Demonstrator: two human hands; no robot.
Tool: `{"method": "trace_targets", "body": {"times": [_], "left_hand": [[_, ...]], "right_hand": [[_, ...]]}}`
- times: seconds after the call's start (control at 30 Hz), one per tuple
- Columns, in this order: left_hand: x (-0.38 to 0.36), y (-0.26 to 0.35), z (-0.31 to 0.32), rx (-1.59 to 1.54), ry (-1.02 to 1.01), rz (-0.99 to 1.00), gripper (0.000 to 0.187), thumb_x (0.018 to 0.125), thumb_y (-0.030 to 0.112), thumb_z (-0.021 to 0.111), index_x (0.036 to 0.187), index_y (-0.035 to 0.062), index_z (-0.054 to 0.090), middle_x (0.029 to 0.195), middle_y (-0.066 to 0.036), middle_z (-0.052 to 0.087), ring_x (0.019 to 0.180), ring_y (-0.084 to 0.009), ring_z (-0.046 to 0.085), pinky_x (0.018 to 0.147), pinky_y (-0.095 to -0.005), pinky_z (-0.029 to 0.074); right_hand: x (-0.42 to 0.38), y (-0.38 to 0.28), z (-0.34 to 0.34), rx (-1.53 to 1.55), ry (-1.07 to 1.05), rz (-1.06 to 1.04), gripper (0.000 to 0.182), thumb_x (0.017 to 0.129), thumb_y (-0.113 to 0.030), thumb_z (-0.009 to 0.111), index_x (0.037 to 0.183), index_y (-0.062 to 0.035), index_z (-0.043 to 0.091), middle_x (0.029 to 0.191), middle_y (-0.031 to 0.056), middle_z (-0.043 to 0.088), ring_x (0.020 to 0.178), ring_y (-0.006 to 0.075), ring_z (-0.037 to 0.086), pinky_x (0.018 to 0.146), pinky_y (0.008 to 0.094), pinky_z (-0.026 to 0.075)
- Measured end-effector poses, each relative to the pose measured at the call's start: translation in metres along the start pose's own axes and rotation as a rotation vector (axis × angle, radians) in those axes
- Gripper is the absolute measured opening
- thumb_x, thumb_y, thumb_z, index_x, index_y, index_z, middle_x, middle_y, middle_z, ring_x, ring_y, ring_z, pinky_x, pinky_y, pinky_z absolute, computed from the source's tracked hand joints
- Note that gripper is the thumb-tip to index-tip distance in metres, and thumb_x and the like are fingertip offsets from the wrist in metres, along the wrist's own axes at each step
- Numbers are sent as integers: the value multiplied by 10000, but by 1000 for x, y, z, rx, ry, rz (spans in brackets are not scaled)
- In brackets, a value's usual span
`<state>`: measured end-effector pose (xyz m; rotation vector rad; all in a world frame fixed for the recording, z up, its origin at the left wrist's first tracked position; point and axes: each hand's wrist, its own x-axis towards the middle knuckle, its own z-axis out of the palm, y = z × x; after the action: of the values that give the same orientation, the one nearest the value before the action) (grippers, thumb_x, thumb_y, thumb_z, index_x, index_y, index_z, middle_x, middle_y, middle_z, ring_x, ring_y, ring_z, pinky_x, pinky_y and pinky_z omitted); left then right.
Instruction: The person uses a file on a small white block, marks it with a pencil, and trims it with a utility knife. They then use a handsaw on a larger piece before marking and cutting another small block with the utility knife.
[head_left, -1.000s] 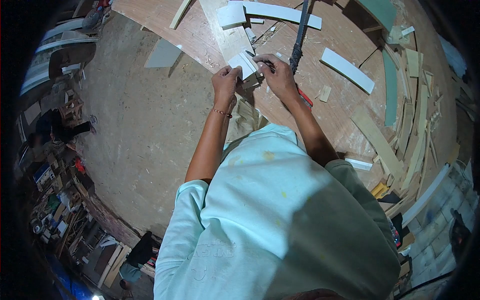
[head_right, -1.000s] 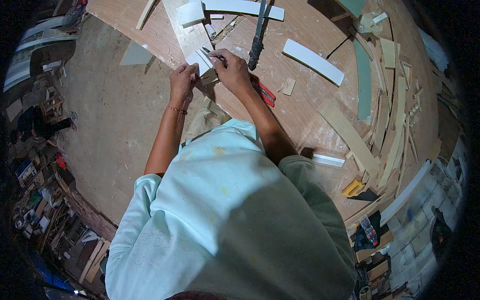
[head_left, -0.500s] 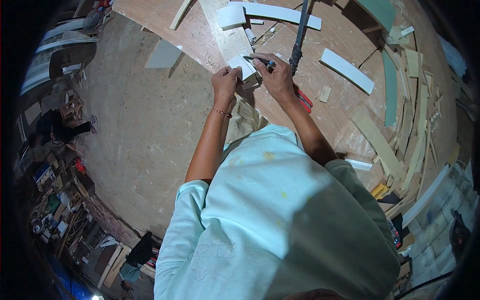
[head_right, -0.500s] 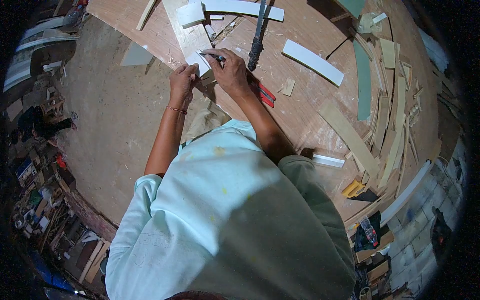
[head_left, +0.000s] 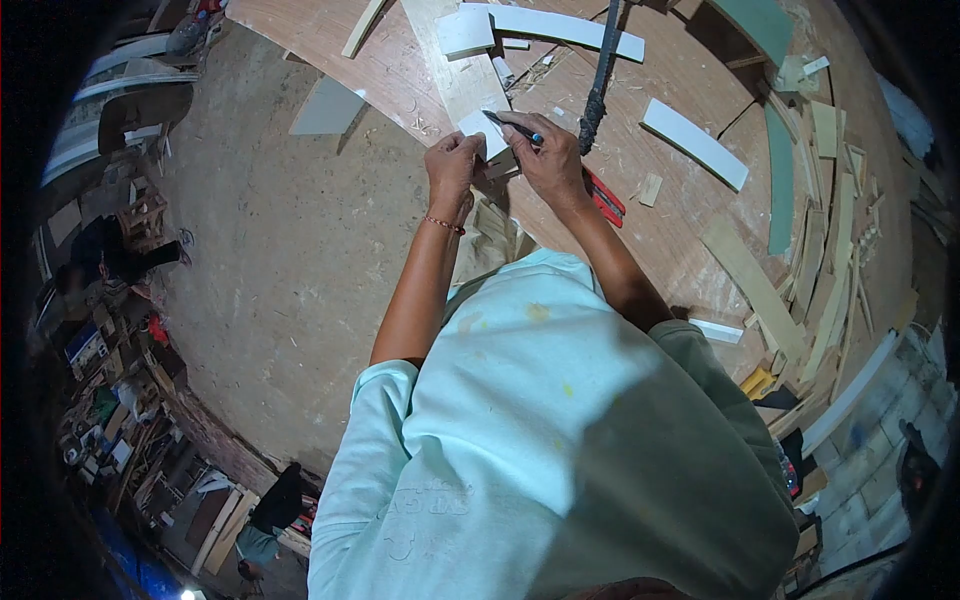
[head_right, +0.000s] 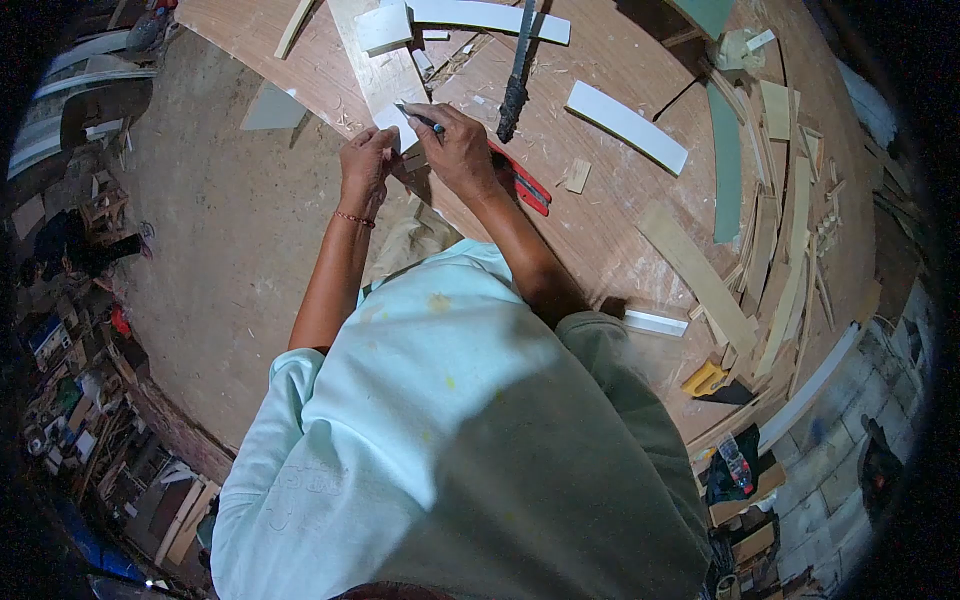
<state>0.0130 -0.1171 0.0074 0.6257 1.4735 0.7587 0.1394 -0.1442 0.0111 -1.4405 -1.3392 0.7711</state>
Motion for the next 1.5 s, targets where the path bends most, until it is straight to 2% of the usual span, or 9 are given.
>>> {"method": "trace_targets", "body": {"times": [0.17,0.23,0.47,0.57,0.77,0.83,1.13,1.5], "left_hand": [[2,-1,0,8,10,7,109,728,95,579,723,-9,547,627,-33,509,470,-86,456,475,-233,473],[2,-1,0,4,12,10,109,727,94,578,725,-11,548,633,-37,514,472,-88,460,473,-233,472],[3,-1,-1,1,8,5,105,726,85,573,725,-17,546,635,-42,518,461,-88,459,479,-232,482],[3,-1,0,10,6,8,104,727,84,572,719,-17,546,619,-39,514,444,-86,450,477,-232,483],[1,0,2,9,21,16,102,725,82,572,714,-17,552,590,-30,503,433,-81,435,463,-233,475],[0,1,3,-2,47,3,100,724,81,572,717,-17,555,588,-27,502,432,-81,432,460,-235,471],[5,-2,-1,69,10,26,95,725,83,575,719,-10,556,607,-24,511,450,-85,444,471,-246,462],[1,1,3,25,44,32,113,719,96,580,652,12,546,536,7,466,419,-65,396,413,-206,370]], "right_hand": [[0,-2,0,-38,-15,-9,162,783,-87,535,927,-35,585,813,113,594,720,190,588,582,268,453],[0,-4,-2,-40,-51,-17,193,784,-105,515,949,-27,577,838,145,587,730,269,586,628,326,463],[0,-2,0,-58,-36,-50,199,783,-111,517,954,-28,576,851,146,587,736,270,587,635,330,465],[1,-4,1,-80,-45,-16,175,776,-95,534,931,-30,584,837,132,591,758,237,589,639,293,454],[-1,-7,-1,-152,-51,-54,173,764,-75,530,921,-29,587,848,135,588,765,255,585,651,308,460],[-4,-4,-3,-186,-63,-84,186,759,-113,527,921,-37,578,826,135,588,717,269,575,642,349,450],[4,-5,1,-260,-19,-135,161,759,-122,542,890,-52,603,788,114,601,714,252,585,630,333,442],[2,-4,-3,-272,-27,-111,143,755,-118,545,868,-54,606,790,111,606,716,248,586,635,330,440]]}}
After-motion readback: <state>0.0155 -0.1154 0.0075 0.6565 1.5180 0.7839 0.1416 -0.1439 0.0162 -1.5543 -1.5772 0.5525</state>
